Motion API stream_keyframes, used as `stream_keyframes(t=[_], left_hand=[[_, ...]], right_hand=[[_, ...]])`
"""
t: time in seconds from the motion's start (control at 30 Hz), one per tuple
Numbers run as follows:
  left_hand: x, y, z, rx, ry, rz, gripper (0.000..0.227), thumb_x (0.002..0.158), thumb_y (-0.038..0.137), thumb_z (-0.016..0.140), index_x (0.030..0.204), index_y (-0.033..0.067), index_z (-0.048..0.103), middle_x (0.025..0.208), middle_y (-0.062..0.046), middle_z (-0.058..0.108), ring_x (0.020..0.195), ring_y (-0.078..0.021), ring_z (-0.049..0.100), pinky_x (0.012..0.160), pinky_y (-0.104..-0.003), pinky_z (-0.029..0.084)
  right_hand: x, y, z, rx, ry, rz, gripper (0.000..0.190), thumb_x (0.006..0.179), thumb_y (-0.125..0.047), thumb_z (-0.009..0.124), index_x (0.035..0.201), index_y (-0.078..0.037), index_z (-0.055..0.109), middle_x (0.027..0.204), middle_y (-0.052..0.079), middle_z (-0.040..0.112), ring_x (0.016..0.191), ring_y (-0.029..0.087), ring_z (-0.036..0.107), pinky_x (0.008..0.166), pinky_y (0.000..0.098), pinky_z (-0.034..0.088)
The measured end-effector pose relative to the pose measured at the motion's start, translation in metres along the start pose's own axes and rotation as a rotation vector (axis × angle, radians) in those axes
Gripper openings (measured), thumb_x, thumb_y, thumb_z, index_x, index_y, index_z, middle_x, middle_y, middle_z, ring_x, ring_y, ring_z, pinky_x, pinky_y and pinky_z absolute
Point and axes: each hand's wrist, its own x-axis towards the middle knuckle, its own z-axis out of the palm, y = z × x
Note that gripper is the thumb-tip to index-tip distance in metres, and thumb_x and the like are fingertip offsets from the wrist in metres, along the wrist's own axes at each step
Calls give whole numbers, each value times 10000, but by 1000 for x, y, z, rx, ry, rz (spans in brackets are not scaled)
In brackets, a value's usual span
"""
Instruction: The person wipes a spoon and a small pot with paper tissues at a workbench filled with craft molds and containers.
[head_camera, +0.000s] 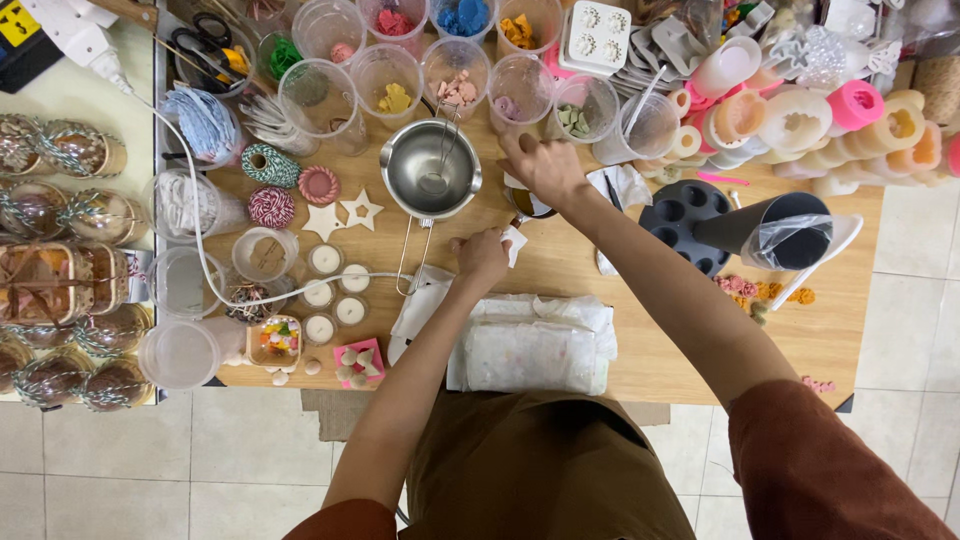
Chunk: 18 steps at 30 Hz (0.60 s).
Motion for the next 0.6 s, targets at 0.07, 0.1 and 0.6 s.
stream_keyframes(t=[0.07, 0.1, 0.6], left_hand=[[1, 1, -1, 14, -24, -19, 225, 986, 280, 602, 1116, 135, 715, 981, -112, 761, 942, -294, 713, 911, -530, 324], [1, 1, -1, 17, -11, -17, 230, 981, 288, 607, 1114, 136, 717, 981, -111, 760, 944, -293, 711, 914, -530, 324], [-5, 4, -8, -21, 10, 36, 224, 970, 267, 625, 1102, 109, 712, 989, -137, 758, 969, -326, 708, 973, -572, 327]], right_hand=[[4, -2, 9, -50, -82, -39, 485, 982, -279, 643, 1438, -207, 494, 967, 120, 695, 686, 279, 734, 540, 405, 577], [9, -3, 14, -112, -118, -64, 559, 952, -217, 638, 1485, -242, 473, 963, 123, 698, 671, 260, 737, 517, 386, 576], [-82, 29, -9, -253, -170, 229, 631, 971, -268, 609, 1526, -18, 441, 878, 117, 732, 639, 253, 727, 656, 427, 578]])
